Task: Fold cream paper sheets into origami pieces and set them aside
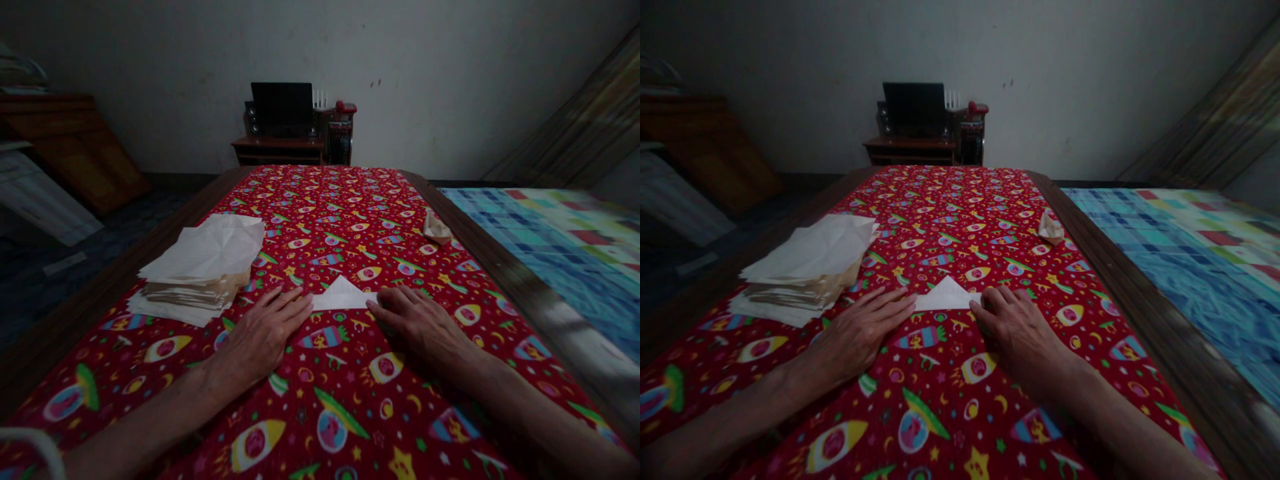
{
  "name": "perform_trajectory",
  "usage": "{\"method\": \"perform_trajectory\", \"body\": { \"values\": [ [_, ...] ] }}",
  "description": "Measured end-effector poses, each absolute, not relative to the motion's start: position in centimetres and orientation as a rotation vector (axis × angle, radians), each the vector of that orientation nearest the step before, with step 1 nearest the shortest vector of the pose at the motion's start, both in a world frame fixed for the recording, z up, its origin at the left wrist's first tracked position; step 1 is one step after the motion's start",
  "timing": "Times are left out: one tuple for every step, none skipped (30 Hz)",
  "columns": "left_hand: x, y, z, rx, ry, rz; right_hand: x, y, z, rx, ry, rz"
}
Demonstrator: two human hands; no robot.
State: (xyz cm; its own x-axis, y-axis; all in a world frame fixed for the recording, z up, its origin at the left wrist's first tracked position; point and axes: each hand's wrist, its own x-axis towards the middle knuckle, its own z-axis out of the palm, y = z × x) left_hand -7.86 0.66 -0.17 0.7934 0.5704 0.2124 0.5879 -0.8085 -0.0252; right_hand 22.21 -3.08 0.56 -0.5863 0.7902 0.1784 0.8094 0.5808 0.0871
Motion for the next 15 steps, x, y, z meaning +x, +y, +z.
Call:
{"method": "perform_trajectory", "body": {
  "values": [
    [-7.94,0.68,-0.18,-2.888,-0.935,-0.297,22.32,-3.22,0.51,-1.374,-2.668,-0.248],
    [-8.0,0.71,-0.18,-2.887,-0.934,-0.298,22.39,-3.35,0.47,-1.38,-2.65,-0.258],
    [-8.02,0.75,-0.17,-2.887,-0.934,-0.299,22.45,-3.48,0.43,-1.384,-2.636,-0.266],
    [-8.02,0.77,-0.14,-2.889,-0.934,-0.301,22.48,-3.59,0.4,-1.386,-2.628,-0.271],
    [-8.01,0.79,-0.1,-2.892,-0.934,-0.304,22.5,-3.69,0.38,-1.388,-2.624,-0.275],
    [-7.99,0.79,-0.07,-2.894,-0.936,-0.308,22.51,-3.77,0.37,-1.392,-2.62,-0.275],
    [-7.98,0.79,-0.03,-2.895,-0.94,-0.313,22.5,-3.82,0.36,-1.396,-2.617,-0.272],
    [-7.98,0.79,-0.01,-2.896,-0.943,-0.319,22.49,-3.83,0.36,-1.399,-2.612,-0.267],
    [-7.98,0.8,-0.01,-2.895,-0.944,-0.329,22.47,-3.82,0.37,-1.4,-2.606,-0.26],
    [-7.97,0.83,-0.03,-2.892,-0.942,-0.343,22.44,-3.78,0.4,-1.404,-2.598,-0.252],
    [-7.95,0.88,-0.05,-2.888,-0.936,-0.362,22.4,-3.7,0.45,-1.41,-2.589,-0.243],
    [-7.9,0.98,-0.09,-2.885,-0.927,-0.391,22.32,-3.6,0.53,-1.415,-2.586,-0.236],
    [-7.82,1.11,-0.13,-2.884,-0.916,-0.43,22.21,-3.46,0.63,-1.419,-2.588,-0.238],
    [-7.69,1.3,-0.15,-2.885,-0.903,-0.478,22.04,-3.29,0.75,-1.421,-2.593,-0.254],
    [-7.5,1.52,-0.14,-2.89,-0.889,-0.531,21.79,-3.08,0.89,-1.421,-2.6,-0.285]
  ]
}}
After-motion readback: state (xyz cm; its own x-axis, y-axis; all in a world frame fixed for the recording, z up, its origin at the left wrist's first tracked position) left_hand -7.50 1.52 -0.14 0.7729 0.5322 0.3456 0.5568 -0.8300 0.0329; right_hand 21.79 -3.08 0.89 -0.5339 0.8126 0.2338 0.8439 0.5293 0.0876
